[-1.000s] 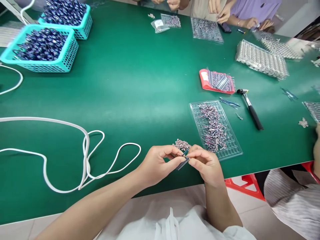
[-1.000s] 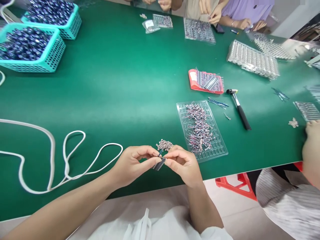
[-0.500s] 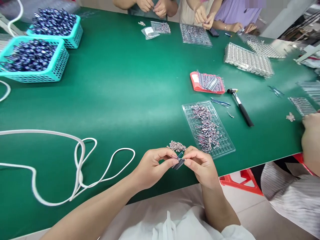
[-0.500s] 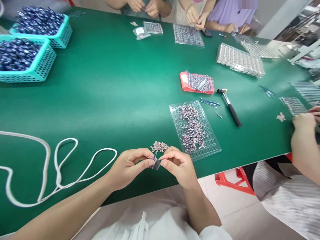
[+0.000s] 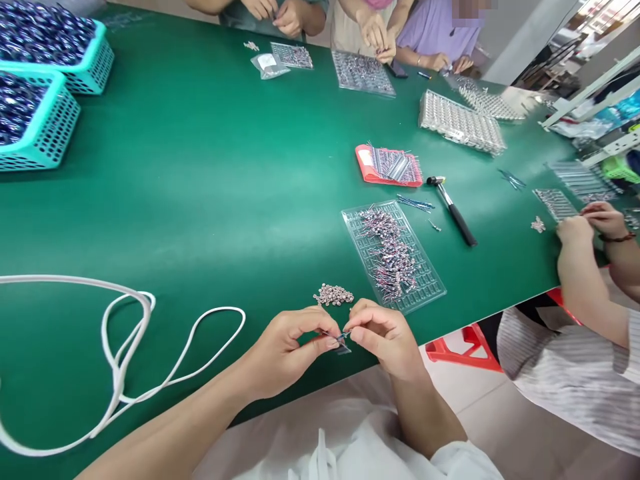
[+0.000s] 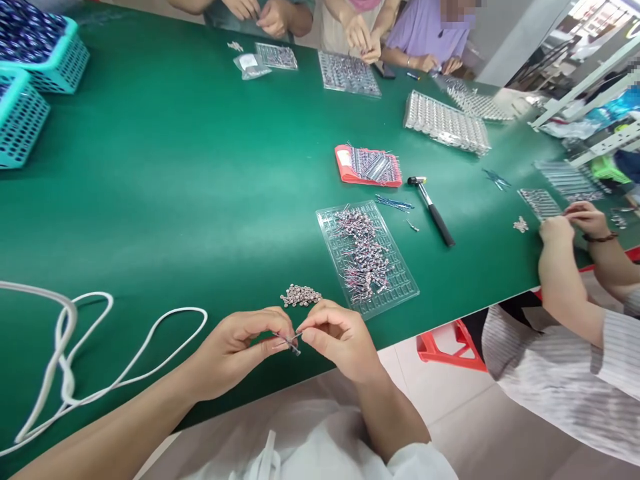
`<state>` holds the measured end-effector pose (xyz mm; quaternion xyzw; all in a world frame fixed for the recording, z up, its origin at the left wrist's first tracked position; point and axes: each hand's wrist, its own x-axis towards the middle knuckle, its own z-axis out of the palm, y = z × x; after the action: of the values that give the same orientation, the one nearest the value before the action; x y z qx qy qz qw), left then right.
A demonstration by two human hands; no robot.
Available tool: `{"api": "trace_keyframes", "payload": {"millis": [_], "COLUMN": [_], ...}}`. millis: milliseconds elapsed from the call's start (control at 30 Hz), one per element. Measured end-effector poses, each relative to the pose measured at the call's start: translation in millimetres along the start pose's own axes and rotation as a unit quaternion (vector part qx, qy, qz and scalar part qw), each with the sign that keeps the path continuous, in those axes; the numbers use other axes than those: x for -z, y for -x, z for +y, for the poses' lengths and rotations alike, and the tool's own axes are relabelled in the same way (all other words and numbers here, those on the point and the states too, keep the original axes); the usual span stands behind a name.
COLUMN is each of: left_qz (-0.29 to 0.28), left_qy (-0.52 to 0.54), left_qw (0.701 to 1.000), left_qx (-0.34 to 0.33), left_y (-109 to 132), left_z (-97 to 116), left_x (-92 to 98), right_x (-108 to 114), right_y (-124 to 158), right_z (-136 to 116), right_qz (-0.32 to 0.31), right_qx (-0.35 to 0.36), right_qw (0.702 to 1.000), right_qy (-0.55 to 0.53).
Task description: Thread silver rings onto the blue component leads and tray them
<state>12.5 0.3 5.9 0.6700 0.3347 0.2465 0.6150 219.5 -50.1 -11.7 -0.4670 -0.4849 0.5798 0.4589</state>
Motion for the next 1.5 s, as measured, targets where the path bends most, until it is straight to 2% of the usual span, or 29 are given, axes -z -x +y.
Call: {"api": "trace_keyframes", "payload": {"millis": [67,133,200,267,300,367,433,533,633,700,867,1000,1200,1500], "left_qz": [0.016,0.058,0.112,0.160,0.181,0.209,0.226,0.246,0.265,0.269,0.275,0.280,0.268,0.263], "left_qy": [0.021,0.054,0.091,0.121,0.135,0.159,0.167,0.158,0.154,0.155,0.165,0.165,0.159,0.161], "left_qw": [1.000,0.996,0.987,0.975,0.969,0.958,0.952,0.949,0.943,0.941,0.938,0.937,0.942,0.945], "left_qx": [0.010,0.034,0.065,0.093,0.103,0.114,0.119,0.120,0.126,0.133,0.132,0.127,0.121,0.110], "left_y": [-0.2,-0.6,-1.4,-2.9,-3.8,-5.9,-7.6,-8.7,-9.0,-9.6,-12.1,-13.3,-12.7,-11.0], "left_z": [0.1,0.3,0.5,0.6,0.6,0.2,-0.6,-1.9,-2.0,-1.5,-0.8,-2.9,-8.0,-9.5], "left_x": [0.5,1.5,2.9,4.5,5.3,7.0,8.5,10.4,11.3,11.4,10.6,11.0,10.9,10.2], "right_x": [6.2,20.2,40.7,62.9,72.9,88.1,95.9,95.1,81.5,66.3,21.9,1.2,-4.5,-3.6], "right_y": [0.6,-1.4,-6.8,-14.6,-18.7,-25.2,-28.2,-26.0,-19.5,-15.2,-13.4,-20.7,-28.7,-29.2], "right_z": [-4.4,-8.5,-10.4,-8.5,-6.1,0.5,7.1,12.0,9.5,6.8,11.9,19.7,19.5,22.0], "right_qz": [0.025,0.102,0.212,0.272,0.287,0.275,0.257,0.255,0.273,0.260,0.082,0.024,-0.003,0.005], "right_qx": [0.026,0.075,0.136,0.151,0.150,0.147,0.148,0.156,0.186,0.212,0.217,0.217,0.219,0.249], "right_qw": [0.997,0.977,0.917,0.846,0.818,0.784,0.760,0.737,0.728,0.735,0.802,0.811,0.796,0.781], "right_qy": [0.062,0.171,0.311,0.432,0.475,0.537,0.578,0.606,0.601,0.589,0.550,0.543,0.565,0.572]}}
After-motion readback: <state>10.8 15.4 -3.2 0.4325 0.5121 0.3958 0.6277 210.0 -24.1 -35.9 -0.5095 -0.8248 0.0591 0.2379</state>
